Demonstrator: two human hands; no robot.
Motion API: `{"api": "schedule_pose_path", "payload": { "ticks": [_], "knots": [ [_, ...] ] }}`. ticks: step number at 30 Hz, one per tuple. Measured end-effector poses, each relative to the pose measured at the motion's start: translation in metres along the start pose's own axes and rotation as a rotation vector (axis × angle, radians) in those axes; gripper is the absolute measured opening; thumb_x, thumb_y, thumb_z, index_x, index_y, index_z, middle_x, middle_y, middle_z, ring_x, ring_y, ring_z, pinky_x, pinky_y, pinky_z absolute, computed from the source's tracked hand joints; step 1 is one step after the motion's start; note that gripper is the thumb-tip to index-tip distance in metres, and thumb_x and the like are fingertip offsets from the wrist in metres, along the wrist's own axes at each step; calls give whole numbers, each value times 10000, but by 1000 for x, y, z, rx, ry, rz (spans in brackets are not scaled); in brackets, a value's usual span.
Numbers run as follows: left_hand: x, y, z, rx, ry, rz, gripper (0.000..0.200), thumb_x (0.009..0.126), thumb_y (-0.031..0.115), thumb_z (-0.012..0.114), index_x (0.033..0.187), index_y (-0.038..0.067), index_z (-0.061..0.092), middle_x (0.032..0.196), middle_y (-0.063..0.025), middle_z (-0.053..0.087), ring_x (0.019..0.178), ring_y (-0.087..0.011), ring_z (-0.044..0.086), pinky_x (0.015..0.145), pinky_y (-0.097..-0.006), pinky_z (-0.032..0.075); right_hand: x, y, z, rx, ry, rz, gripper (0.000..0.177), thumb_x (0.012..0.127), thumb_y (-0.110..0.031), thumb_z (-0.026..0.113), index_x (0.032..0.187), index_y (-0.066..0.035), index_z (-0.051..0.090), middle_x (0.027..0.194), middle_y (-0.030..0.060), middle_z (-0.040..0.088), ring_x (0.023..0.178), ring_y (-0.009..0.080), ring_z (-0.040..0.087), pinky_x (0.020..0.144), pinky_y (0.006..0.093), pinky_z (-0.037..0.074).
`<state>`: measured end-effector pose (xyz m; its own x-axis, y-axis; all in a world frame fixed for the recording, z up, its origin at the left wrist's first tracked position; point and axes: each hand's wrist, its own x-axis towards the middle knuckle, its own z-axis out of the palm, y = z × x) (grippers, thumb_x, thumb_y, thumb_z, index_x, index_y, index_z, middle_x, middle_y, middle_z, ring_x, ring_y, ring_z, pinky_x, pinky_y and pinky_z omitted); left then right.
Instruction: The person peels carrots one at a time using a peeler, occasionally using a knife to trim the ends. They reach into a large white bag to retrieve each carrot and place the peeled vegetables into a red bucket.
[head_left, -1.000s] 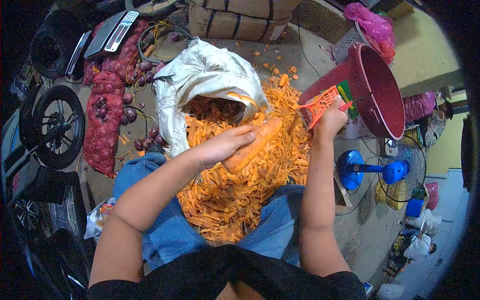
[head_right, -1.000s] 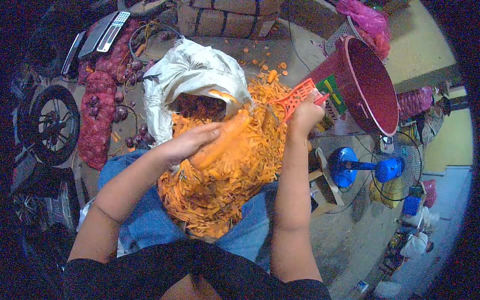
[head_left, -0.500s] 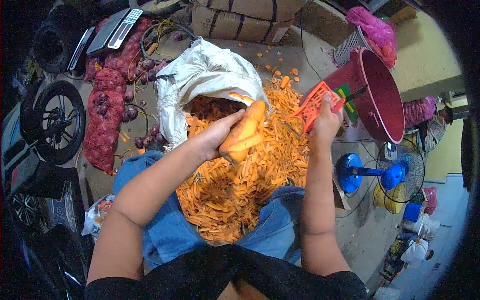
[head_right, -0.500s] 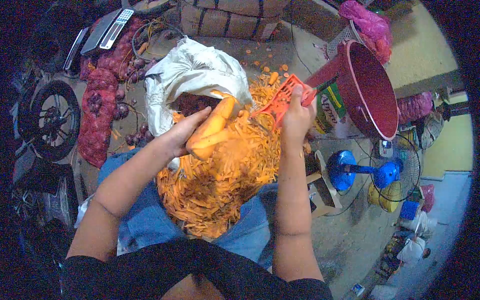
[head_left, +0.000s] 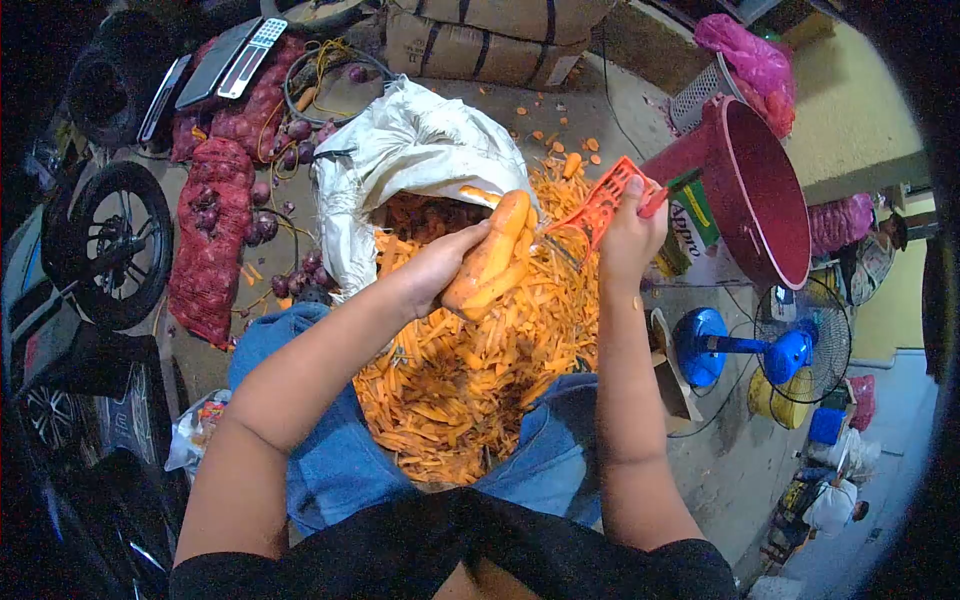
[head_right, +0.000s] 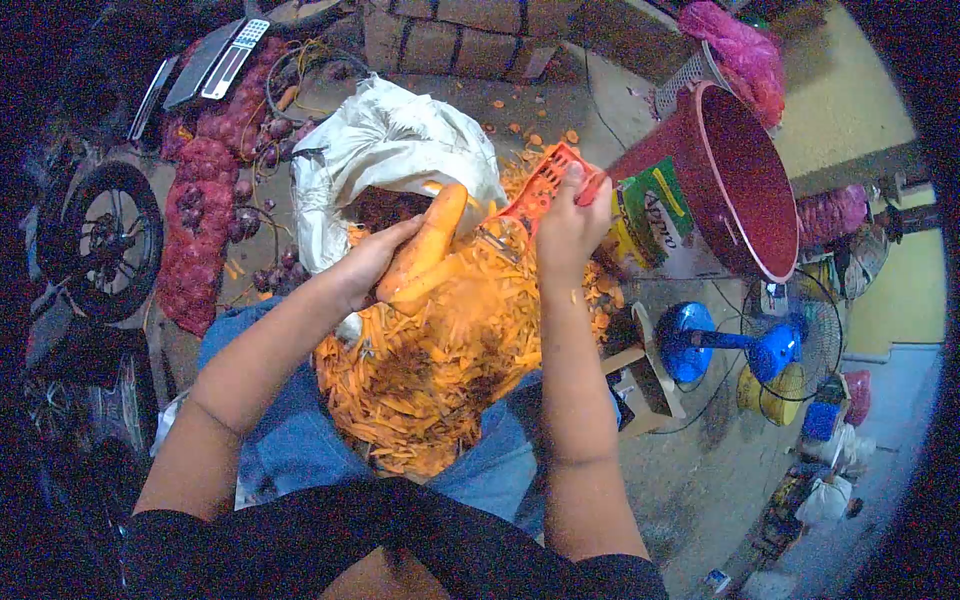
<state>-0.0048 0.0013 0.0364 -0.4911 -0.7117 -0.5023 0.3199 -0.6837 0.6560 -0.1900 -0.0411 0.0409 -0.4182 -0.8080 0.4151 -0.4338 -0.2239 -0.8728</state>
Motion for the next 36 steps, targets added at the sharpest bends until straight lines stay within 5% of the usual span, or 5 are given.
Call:
{"api": "schedule_pose_path", "payload": {
  "ticks": [11,15,18,25,36],
  "knots": [
    [11,-5,-10,121,74,165,344,840,324,322,996,47,452,859,-58,536,736,-127,539,675,-251,440,-24,-22,15,196,-175,-39,207,807,-206,466,843,-3,480,683,16,488,606,82,435,568,210,364],
    [11,-3,-16,-108,-9,8,343,829,331,341,994,54,460,826,-69,541,701,-142,542,643,-271,455,-19,-12,10,-261,-221,-422,143,779,-164,486,837,-33,482,654,143,511,581,266,526,511,311,394],
    [16,-9,-16,-43,120,124,350,822,337,361,994,49,459,812,-66,544,693,-155,548,639,-304,465,-10,-12,5,-144,-104,-163,202,799,-208,468,805,-8,492,637,60,503,559,150,470,507,271,371],
    [20,-9,-16,-114,9,-121,356,827,325,350,1032,50,446,927,-78,540,788,-159,547,699,-303,456,-21,-3,22,349,-53,355,232,801,-221,478,776,8,511,661,6,502,589,78,439,541,231,366],
    [23,-13,-6,-197,2,-64,356,848,320,296,1009,49,462,916,-82,544,756,-169,556,655,-284,468,-51,-24,31,99,-201,124,227,806,-189,449,718,20,466,606,73,477,564,124,434,532,261,369]
  ]
}}
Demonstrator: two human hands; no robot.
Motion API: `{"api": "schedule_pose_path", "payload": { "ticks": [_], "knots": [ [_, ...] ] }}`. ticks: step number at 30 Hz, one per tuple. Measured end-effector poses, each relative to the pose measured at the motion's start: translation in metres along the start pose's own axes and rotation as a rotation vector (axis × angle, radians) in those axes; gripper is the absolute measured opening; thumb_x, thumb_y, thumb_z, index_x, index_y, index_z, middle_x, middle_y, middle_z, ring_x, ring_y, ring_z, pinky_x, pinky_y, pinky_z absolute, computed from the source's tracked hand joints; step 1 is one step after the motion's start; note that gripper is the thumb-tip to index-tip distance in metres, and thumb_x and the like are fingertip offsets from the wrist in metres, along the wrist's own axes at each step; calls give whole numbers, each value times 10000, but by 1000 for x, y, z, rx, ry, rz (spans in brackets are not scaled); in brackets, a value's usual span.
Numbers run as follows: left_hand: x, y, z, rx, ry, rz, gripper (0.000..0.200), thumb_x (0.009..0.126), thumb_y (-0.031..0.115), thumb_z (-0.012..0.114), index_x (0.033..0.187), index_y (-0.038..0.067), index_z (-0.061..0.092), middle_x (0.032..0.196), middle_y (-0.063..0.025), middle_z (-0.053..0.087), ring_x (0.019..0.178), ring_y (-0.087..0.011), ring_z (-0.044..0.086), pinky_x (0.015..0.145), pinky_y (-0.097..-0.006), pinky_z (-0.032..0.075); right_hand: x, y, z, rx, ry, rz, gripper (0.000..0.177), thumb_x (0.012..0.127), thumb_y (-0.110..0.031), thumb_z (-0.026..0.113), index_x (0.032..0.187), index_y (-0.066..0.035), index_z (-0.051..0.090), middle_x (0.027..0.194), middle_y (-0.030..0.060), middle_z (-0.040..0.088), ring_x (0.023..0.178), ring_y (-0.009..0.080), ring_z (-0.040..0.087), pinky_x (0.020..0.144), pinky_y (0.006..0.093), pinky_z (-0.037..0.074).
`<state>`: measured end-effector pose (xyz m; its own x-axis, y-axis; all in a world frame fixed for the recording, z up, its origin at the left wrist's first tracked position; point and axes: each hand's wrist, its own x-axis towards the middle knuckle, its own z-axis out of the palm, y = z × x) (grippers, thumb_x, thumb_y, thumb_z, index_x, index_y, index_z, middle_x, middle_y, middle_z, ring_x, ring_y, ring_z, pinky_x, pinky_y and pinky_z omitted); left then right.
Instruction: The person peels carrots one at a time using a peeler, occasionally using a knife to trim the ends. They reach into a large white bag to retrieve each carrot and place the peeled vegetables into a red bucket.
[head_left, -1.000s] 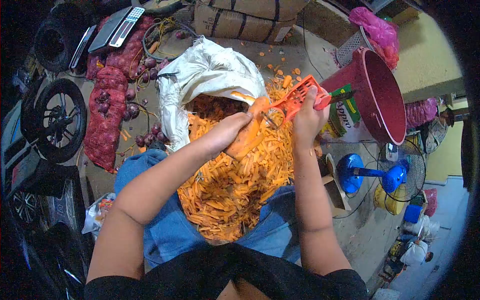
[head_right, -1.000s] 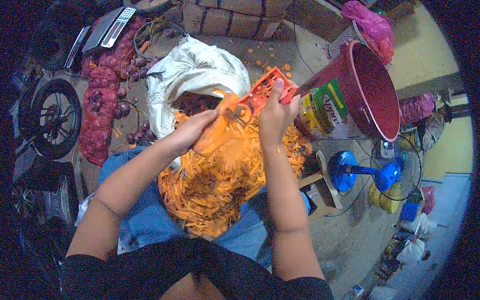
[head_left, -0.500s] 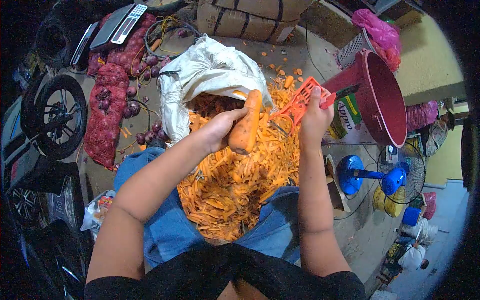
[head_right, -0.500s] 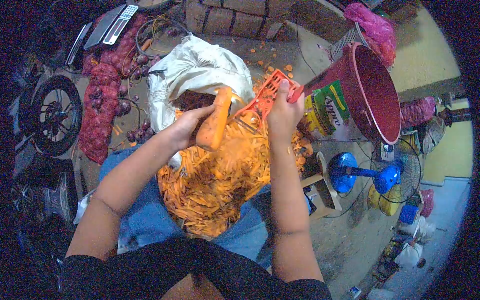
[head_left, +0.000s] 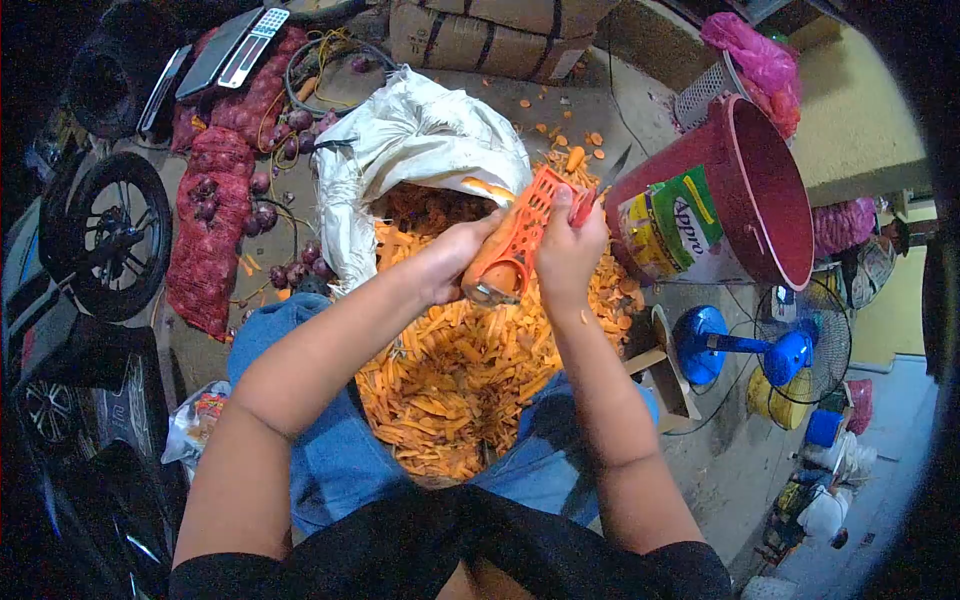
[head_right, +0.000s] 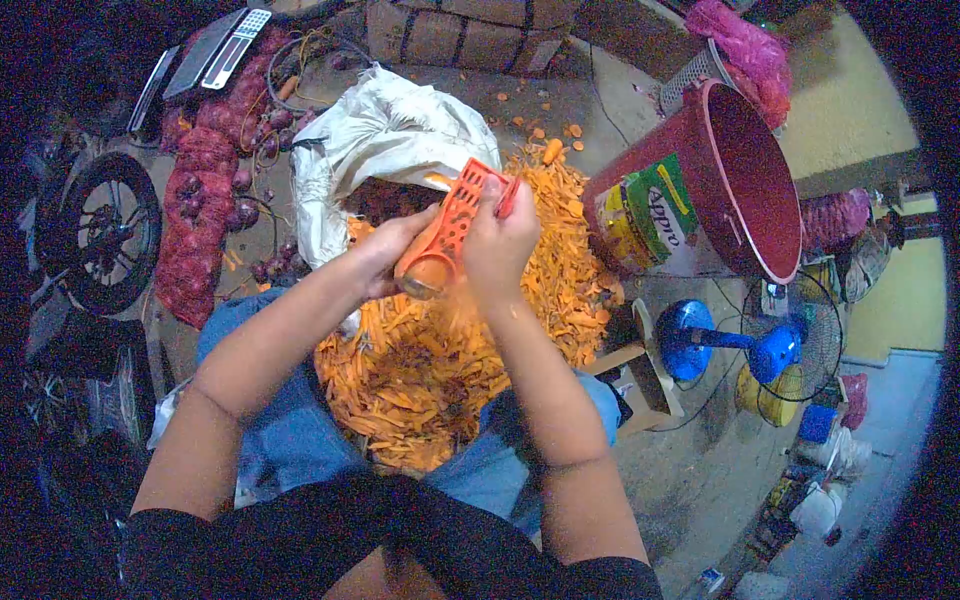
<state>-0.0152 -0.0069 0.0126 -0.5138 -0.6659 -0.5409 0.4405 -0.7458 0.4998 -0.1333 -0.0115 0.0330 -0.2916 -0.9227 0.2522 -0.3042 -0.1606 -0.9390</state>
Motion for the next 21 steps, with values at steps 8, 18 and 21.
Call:
{"api": "schedule_pose_path", "payload": {
  "ticks": [8,18,21],
  "knots": [
    [-16,-17,-1,332,-112,-122,411,836,363,316,1060,41,437,1000,-99,516,854,-169,533,759,-286,419,77,60,-59,-60,524,126,227,801,-173,445,707,29,485,602,68,509,535,149,470,517,297,385],
    [-14,-10,-3,268,-64,-112,368,848,335,300,1019,55,467,947,-58,534,806,-128,533,708,-271,438,16,17,-8,-316,125,-311,180,801,-159,440,735,5,474,618,53,477,554,117,451,499,249,370],
    [-31,-8,10,305,-80,-103,374,844,336,315,1035,49,461,984,-66,525,848,-137,526,747,-279,424,70,63,-50,-199,390,73,172,800,-154,438,764,6,492,689,71,525,572,124,467,533,273,389]
  ]
}}
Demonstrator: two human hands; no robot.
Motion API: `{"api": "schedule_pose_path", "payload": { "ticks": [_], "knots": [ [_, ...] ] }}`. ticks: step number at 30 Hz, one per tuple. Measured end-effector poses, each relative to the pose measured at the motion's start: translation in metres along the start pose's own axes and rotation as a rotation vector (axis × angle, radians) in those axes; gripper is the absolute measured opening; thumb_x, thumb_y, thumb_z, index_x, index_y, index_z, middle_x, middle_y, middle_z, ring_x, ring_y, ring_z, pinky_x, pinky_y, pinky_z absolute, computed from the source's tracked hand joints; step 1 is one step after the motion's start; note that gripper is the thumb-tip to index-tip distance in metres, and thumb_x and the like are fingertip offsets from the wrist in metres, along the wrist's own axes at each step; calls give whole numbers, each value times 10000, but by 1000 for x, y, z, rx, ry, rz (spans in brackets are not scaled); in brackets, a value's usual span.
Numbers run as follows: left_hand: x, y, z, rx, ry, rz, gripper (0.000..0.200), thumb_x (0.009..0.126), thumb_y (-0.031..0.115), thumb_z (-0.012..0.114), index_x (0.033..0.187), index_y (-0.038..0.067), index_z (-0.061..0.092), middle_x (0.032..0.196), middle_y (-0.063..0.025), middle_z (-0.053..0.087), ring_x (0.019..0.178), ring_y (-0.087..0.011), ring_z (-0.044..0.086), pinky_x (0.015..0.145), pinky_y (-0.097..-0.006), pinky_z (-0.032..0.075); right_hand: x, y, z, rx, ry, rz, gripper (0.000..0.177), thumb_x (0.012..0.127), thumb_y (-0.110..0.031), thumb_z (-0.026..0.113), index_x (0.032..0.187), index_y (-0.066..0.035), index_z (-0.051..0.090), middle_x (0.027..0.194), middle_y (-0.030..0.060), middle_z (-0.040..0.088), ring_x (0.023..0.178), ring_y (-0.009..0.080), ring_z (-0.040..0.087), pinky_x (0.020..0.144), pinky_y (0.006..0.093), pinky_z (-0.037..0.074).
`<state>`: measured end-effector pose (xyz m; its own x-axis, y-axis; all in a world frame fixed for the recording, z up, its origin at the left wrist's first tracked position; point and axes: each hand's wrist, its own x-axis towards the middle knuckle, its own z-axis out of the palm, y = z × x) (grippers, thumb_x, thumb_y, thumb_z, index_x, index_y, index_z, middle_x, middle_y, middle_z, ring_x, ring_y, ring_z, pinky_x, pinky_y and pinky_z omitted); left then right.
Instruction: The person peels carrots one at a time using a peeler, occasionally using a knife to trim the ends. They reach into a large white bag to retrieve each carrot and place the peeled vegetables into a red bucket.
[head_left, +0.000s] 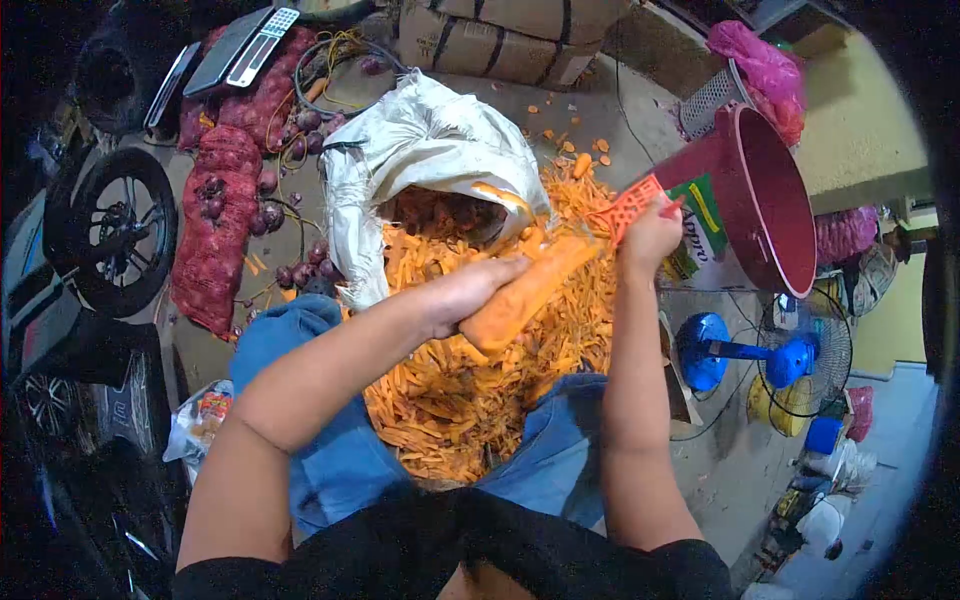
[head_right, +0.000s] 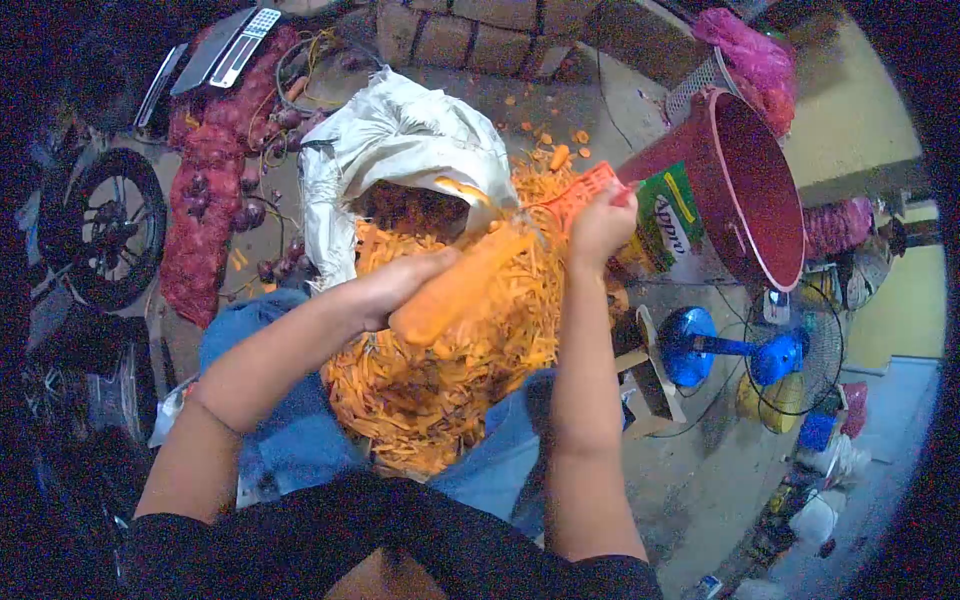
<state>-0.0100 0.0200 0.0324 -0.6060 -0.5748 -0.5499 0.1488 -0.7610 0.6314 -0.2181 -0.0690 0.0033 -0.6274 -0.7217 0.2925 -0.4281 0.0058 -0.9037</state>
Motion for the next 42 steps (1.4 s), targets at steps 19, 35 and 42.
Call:
{"api": "schedule_pose_path", "payload": {
  "ticks": [19,35,42],
  "knots": [
    [14,7,-11,-54,71,33,345,850,295,302,1052,59,452,997,-63,511,879,-129,510,761,-264,408,-26,-33,-2,373,-165,-48,212,808,-178,446,681,-11,473,621,-10,455,552,78,408,505,235,346],
    [18,3,-22,-90,-18,33,393,852,337,279,1084,54,424,1011,-73,509,867,-152,523,757,-282,423,-42,-54,-2,403,-178,-124,175,808,-172,442,743,-14,479,623,-24,424,575,50,390,517,222,333],
    [15,-4,-15,27,-82,114,377,850,313,294,1062,42,447,980,-68,525,798,-140,544,701,-275,447,-51,-41,5,58,-151,-256,221,796,-191,442,694,4,465,590,86,462,551,150,421,518,305,354]
  ]
}}
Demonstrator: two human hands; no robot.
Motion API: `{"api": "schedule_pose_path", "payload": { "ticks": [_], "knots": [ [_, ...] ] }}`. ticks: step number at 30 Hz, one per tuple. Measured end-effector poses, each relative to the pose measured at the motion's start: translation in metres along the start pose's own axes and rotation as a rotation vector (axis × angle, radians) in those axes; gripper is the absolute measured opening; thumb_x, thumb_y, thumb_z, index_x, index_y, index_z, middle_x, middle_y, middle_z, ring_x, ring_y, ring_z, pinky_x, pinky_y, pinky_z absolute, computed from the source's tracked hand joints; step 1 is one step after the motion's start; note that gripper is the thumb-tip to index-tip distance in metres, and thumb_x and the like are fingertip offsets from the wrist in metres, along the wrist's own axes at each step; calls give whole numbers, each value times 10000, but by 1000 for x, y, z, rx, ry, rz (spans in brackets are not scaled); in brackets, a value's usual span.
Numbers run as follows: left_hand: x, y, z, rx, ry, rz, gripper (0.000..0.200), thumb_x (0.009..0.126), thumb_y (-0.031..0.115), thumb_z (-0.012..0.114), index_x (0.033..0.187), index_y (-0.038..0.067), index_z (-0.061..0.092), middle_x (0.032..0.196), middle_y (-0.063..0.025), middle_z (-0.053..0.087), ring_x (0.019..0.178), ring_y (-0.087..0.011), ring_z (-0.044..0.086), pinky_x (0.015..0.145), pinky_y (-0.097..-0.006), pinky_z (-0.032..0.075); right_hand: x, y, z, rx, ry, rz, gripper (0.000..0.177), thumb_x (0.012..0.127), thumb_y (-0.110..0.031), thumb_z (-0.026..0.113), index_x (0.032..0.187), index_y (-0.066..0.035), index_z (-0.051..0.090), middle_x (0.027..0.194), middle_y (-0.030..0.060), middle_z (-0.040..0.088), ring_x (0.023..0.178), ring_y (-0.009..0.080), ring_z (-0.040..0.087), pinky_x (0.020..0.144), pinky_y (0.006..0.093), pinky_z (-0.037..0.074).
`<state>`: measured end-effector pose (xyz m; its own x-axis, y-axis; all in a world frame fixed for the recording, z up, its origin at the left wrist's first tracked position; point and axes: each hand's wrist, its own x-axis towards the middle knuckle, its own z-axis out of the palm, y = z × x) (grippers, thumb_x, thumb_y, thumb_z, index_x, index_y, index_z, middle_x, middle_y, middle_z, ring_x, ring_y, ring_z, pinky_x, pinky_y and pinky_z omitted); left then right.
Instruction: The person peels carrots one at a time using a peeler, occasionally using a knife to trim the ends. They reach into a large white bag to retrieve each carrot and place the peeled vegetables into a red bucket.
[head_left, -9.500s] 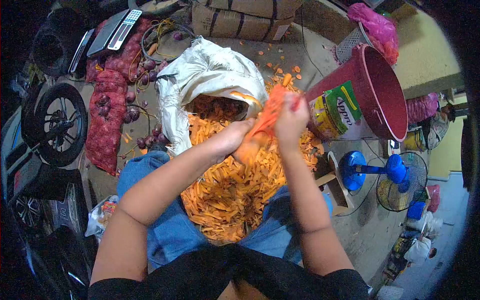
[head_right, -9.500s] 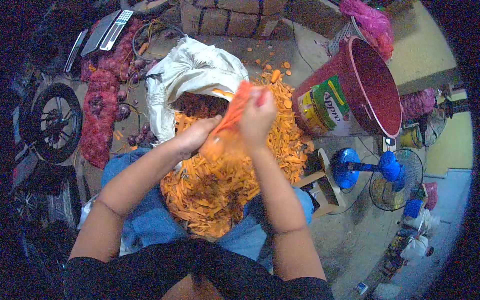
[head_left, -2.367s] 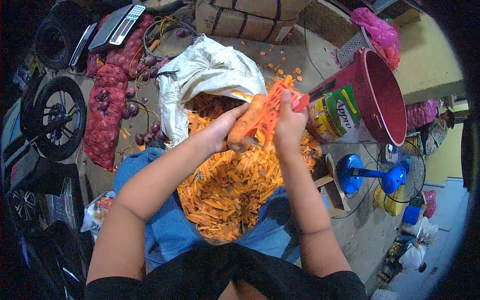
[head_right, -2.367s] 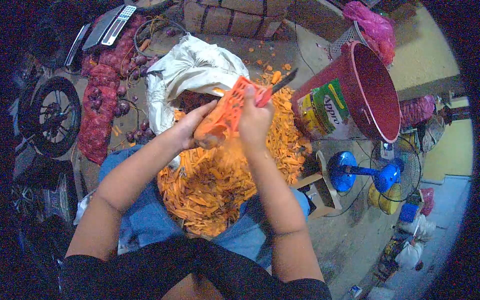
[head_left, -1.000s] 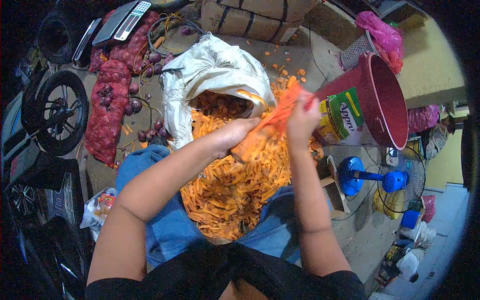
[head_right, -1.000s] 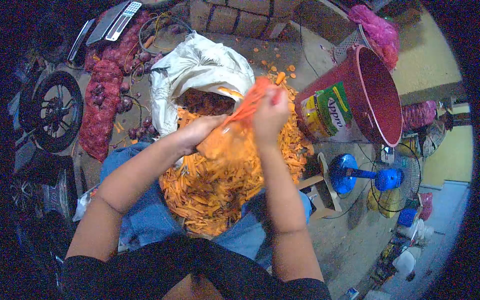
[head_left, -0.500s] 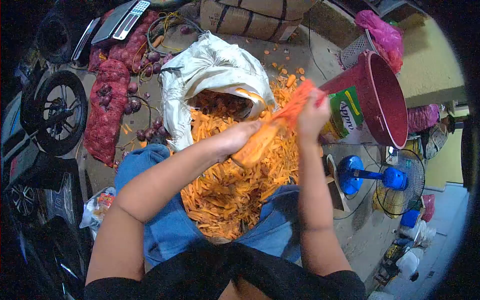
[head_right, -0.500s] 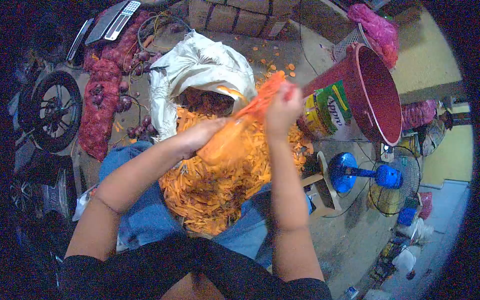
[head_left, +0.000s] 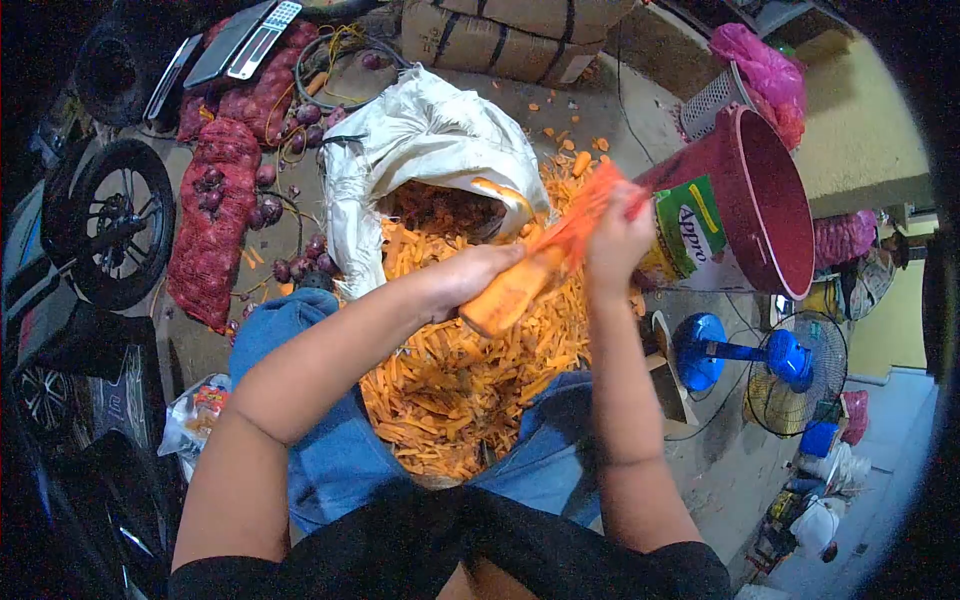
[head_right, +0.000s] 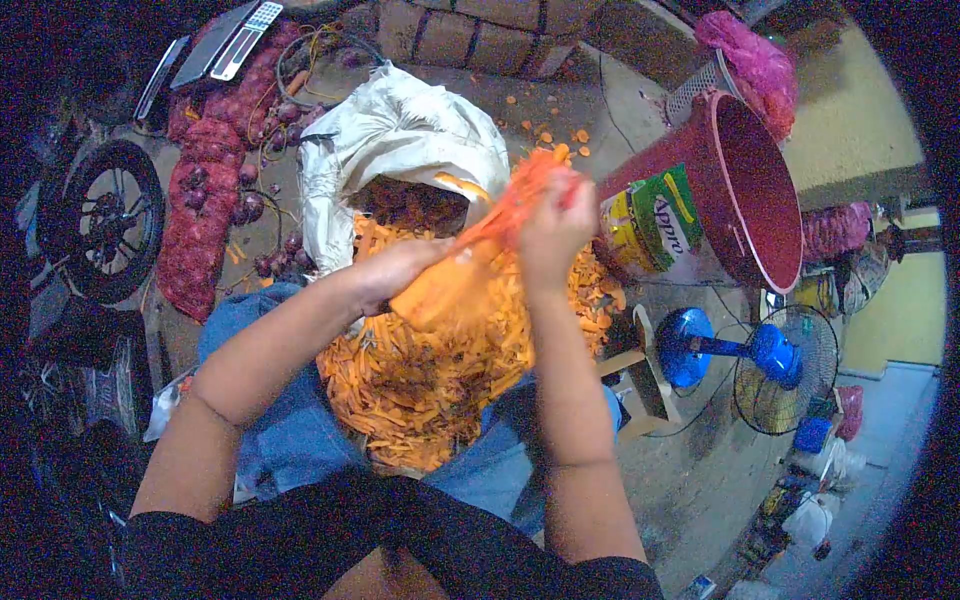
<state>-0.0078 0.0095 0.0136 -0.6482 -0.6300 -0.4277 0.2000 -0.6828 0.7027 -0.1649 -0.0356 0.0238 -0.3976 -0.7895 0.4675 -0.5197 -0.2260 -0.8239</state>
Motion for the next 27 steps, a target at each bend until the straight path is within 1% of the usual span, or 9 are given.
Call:
{"api": "schedule_pose_path", "payload": {
  "ticks": [2,4,6,9,12,14,20,21,27],
  "knots": [
    [-7,1,5,119,62,-122,366,852,300,297,1065,44,449,961,-61,533,789,-127,543,701,-262,440,38,47,-14,-105,214,47,235,791,-183,432,678,22,453,617,118,489,566,179,448,532,334,362],
    [-3,-2,5,201,114,50,368,852,308,297,1049,42,457,938,-62,541,782,-117,544,697,-258,438,45,31,-25,-244,250,179,212,797,-169,428,709,19,468,645,99,505,579,169,459,546,309,375],
    [0,2,3,-59,109,-58,368,852,313,278,1004,29,456,857,-79,549,706,-141,546,629,-262,450,35,7,-23,301,174,217,181,803,-159,433,758,10,481,688,74,522,599,152,476,567,277,389],
    [8,2,2,-213,168,-29,349,851,305,292,1011,44,459,882,-69,551,743,-145,549,664,-264,446,-9,-40,-7,212,-164,33,193,815,-181,434,762,-1,477,687,14,472,631,107,434,582,247,366],
    [5,1,5,-199,193,65,346,850,299,308,1012,42,471,910,-70,550,781,-142,548,676,-256,441,-36,-44,3,96,-232,-86,222,815,-208,443,767,6,474,705,40,484,658,111,445,604,249,371],
    [-3,5,9,90,180,-37,349,850,293,311,1007,32,480,918,-67,546,781,-131,544,674,-247,438,-15,-20,3,-11,-102,-28,209,802,-185,450,754,16,486,661,103,510,592,181,481,553,298,389],
    [0,0,1,63,210,-30,349,854,298,297,997,41,485,871,-49,553,726,-116,541,639,-252,438,32,33,-15,-13,171,230,194,800,-164,437,745,17,485,685,93,530,570,174,481,553,298,393],
    [4,-1,-1,-21,239,-42,350,855,300,287,994,46,485,870,-50,554,720,-118,541,631,-251,439,21,4,-11,202,105,207,158,812,-152,433,731,-19,463,595,-21,434,536,53,389,500,208,333],
    [6,4,5,-174,204,41,360,861,284,241,1026,52,461,914,-61,549,761,-142,546,688,-267,440,-34,-34,8,55,-189,-84,199,806,-180,439,733,1,477,609,66,465,565,145,438,530,283,366]
  ]
}}
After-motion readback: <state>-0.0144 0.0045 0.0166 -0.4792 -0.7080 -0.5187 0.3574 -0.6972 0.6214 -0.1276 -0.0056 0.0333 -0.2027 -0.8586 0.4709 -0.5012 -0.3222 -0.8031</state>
